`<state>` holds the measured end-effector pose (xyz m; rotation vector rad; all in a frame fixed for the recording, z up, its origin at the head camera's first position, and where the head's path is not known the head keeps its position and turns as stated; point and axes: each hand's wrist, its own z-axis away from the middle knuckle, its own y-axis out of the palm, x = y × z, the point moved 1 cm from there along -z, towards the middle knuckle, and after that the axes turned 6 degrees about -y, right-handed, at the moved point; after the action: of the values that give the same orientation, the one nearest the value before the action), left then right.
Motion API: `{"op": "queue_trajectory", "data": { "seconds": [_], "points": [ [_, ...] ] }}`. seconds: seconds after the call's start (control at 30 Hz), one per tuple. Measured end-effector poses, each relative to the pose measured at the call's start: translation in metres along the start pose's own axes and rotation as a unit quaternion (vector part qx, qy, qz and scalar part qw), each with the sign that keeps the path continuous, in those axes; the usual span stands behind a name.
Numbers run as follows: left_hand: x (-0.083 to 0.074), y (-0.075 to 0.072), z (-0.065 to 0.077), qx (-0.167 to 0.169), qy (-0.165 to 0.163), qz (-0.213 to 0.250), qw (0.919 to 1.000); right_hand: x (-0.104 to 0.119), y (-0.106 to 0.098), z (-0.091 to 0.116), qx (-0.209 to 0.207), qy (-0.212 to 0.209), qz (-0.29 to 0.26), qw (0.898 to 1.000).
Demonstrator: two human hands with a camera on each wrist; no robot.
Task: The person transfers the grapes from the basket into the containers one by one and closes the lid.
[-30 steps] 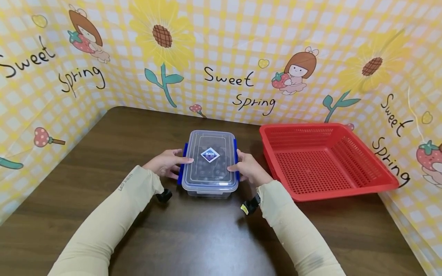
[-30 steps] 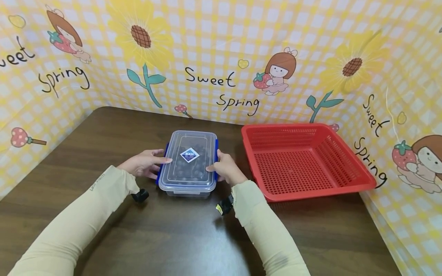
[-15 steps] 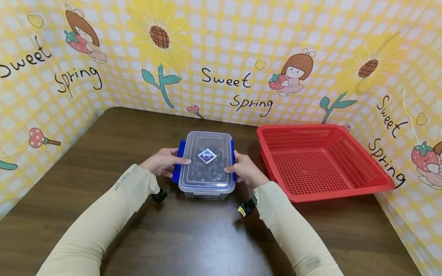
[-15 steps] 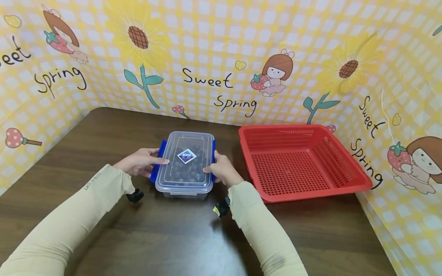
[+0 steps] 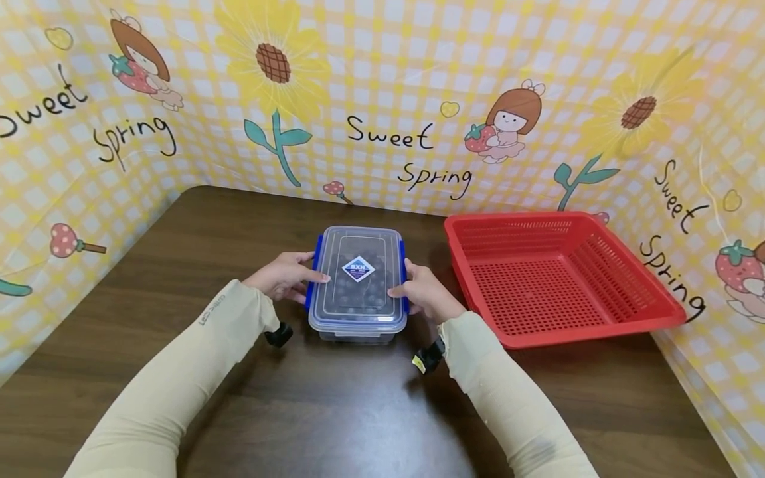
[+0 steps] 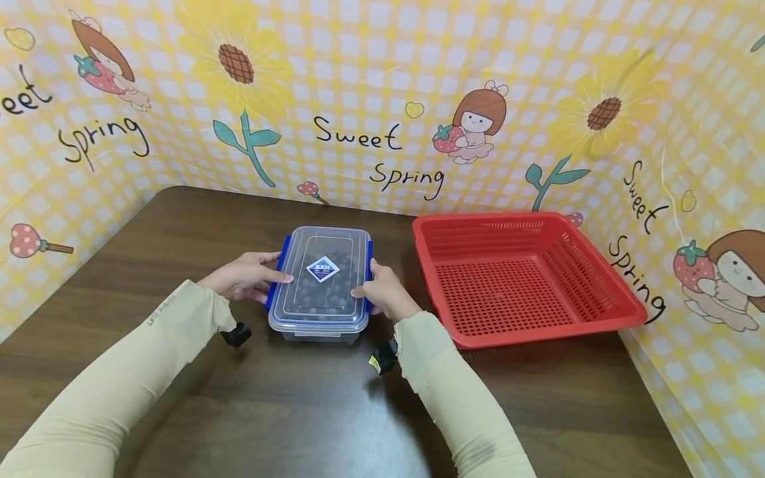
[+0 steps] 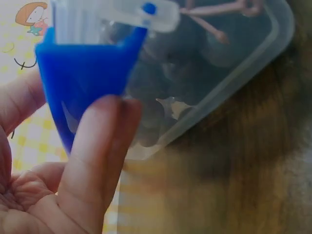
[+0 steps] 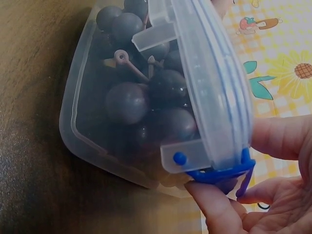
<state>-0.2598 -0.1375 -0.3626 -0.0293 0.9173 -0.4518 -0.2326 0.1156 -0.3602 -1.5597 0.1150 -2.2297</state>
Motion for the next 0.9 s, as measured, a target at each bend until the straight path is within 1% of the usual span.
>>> {"op": "queue_trajectory", "data": {
  "seconds": [0.17, 0.4, 0.57, 0.8, 0.87, 0.9],
  "points": [
    [-0.003, 0.002, 0.001, -0.01, 0.005, -0.021, 0.9997, 0.001, 0.002, 0.001, -0.005, 0.001, 0.003, 1.0],
    [-0.001, 0.008, 0.001, -0.009, 0.008, -0.019, 0.9997, -0.001, 0.006, 0.003, -0.009, 0.009, 0.001, 1.0],
    [0.0, 0.011, 0.002, -0.014, 0.012, -0.028, 0.9994, -0.002, 0.008, 0.005, -0.009, 0.013, 0.005, 1.0],
    [-0.004, 0.011, 0.002, -0.013, 0.028, -0.051, 0.9982, 0.0, 0.006, 0.001, -0.003, 0.007, 0.002, 1.0],
    [-0.004, 0.01, 0.002, -0.005, 0.038, -0.067, 0.997, 0.001, 0.005, 0.001, 0.001, 0.002, 0.011, 1.0],
    [-0.005, 0.009, 0.001, 0.0, 0.044, -0.079, 0.9959, 0.001, 0.004, 0.001, 0.003, -0.001, 0.025, 1.0]
  ]
}}
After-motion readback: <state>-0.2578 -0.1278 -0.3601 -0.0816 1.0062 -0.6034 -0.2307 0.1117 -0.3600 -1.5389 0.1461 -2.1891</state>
